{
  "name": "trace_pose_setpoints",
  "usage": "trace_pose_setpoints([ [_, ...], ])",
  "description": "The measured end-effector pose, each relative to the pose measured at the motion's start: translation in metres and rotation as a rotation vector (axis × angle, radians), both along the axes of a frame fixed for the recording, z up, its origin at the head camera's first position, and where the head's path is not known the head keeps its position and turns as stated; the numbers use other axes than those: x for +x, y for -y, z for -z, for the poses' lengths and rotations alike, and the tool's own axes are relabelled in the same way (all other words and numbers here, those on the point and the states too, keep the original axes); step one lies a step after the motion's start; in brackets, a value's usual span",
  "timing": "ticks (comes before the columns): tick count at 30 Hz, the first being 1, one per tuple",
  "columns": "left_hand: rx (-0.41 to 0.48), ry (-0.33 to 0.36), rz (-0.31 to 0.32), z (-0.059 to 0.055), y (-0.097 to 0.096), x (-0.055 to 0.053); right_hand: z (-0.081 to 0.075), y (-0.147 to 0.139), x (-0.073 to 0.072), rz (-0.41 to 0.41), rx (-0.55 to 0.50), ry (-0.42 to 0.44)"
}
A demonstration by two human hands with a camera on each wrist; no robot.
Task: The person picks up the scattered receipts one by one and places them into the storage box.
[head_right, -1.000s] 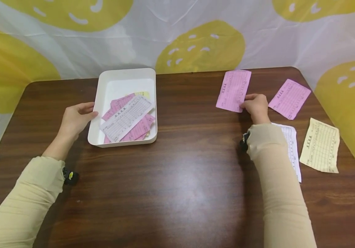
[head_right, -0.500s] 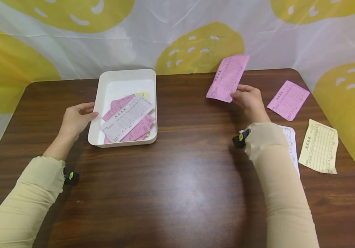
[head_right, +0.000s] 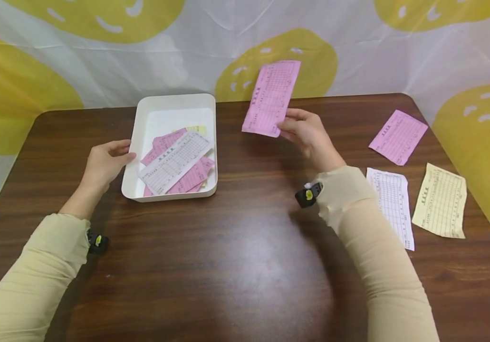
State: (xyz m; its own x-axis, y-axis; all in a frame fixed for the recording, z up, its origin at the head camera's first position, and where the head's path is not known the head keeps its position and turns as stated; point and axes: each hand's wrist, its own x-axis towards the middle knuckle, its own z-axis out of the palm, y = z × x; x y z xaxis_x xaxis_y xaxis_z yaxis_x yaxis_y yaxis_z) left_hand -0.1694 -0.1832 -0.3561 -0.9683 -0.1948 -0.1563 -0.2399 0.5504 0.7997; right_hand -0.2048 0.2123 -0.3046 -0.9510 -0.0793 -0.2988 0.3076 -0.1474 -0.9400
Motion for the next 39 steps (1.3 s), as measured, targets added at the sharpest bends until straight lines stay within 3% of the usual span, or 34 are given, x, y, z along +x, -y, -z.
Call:
trace_pose_setpoints([
  [9, 0.005, -0.005, 0.006, 0.002, 0.001, -0.002, -0.003, 0.043, 0.013, -0.109, 0.020, 0.020],
  [21, 0.000, 0.006, -0.002, 0.002, 0.001, -0.001, 0.007, 0.082, 0.024, -0.240, 0.055, 0.016],
  [39, -0.007, 0.005, -0.002, 0.001, -0.001, -0.001, 0.026, 0.122, 0.041, -0.315, 0.133, 0.015],
])
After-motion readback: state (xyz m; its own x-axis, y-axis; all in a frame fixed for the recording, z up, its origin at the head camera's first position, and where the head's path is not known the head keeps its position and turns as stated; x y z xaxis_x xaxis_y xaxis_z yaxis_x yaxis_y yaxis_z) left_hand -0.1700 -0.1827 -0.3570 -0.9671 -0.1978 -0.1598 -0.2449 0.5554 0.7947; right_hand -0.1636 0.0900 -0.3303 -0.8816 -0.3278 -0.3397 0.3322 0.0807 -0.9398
